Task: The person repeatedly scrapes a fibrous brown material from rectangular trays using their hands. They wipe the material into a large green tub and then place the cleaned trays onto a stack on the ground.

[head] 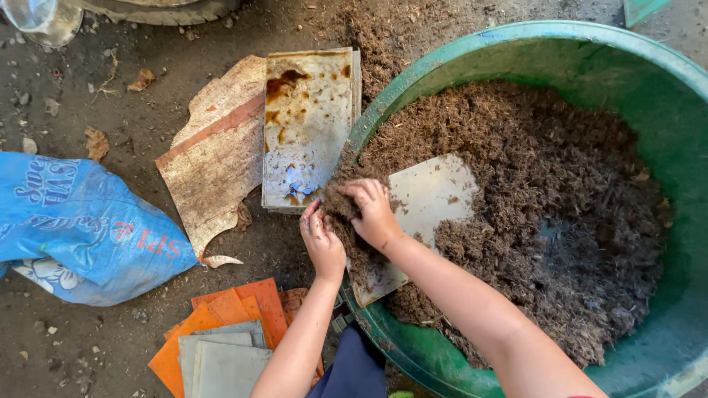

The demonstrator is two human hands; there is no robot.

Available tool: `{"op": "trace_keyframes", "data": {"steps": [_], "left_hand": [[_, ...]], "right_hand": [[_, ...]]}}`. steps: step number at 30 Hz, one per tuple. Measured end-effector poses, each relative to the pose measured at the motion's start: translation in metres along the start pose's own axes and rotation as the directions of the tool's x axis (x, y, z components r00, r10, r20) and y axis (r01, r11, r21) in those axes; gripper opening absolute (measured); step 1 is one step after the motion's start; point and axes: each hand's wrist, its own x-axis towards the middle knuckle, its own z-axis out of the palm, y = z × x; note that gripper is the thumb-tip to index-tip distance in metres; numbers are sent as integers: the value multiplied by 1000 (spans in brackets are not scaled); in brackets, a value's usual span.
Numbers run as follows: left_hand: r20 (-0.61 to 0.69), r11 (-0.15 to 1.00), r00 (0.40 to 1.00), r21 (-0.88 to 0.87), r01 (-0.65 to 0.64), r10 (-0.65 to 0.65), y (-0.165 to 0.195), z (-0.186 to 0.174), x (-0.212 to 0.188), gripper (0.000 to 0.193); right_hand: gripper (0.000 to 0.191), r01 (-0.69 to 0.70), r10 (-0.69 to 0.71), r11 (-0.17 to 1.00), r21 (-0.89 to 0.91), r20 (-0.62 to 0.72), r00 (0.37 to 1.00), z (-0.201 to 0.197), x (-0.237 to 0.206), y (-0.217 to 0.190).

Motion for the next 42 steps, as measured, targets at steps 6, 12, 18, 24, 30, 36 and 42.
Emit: {"op": "trace_keyframes", "data": {"steps": [6, 12, 18, 24, 30, 36, 42], "left_hand": [[19, 973, 1000, -230, 28, -25, -2, 4, 0, 50], [-50, 955, 993, -282, 88, -106, -6, 0, -2, 35], [29, 803, 965, -549, 232, -259, -14, -3, 2, 33], [225, 654, 914, -643, 400, -338, -28, -13, 23, 40], [262, 706, 911, -575, 413, -320, -23, -14, 37, 17], [31, 876, 969, -422, 234, -244, -2, 4, 23, 15], [-23, 918, 990, -377, 124, -143, 0, 9, 20, 9]], "right_hand": [[54, 201, -206, 978, 48, 164, 965, -23, -29, 1], [49, 30, -31, 999, -21, -1, 1000, -4, 8, -2], [36, 146, -156, 984, 103, 101, 983, -21, -29, 4], [33, -132, 135, 974, 182, -3, 991, -27, -21, 14], [36, 88, -98, 990, 111, 87, 991, -2, -43, -19], [50, 191, -219, 975, 111, 399, 890, -37, -115, 2], [35, 20, -18, 1000, -7, 148, 989, -66, -118, 43]]}}
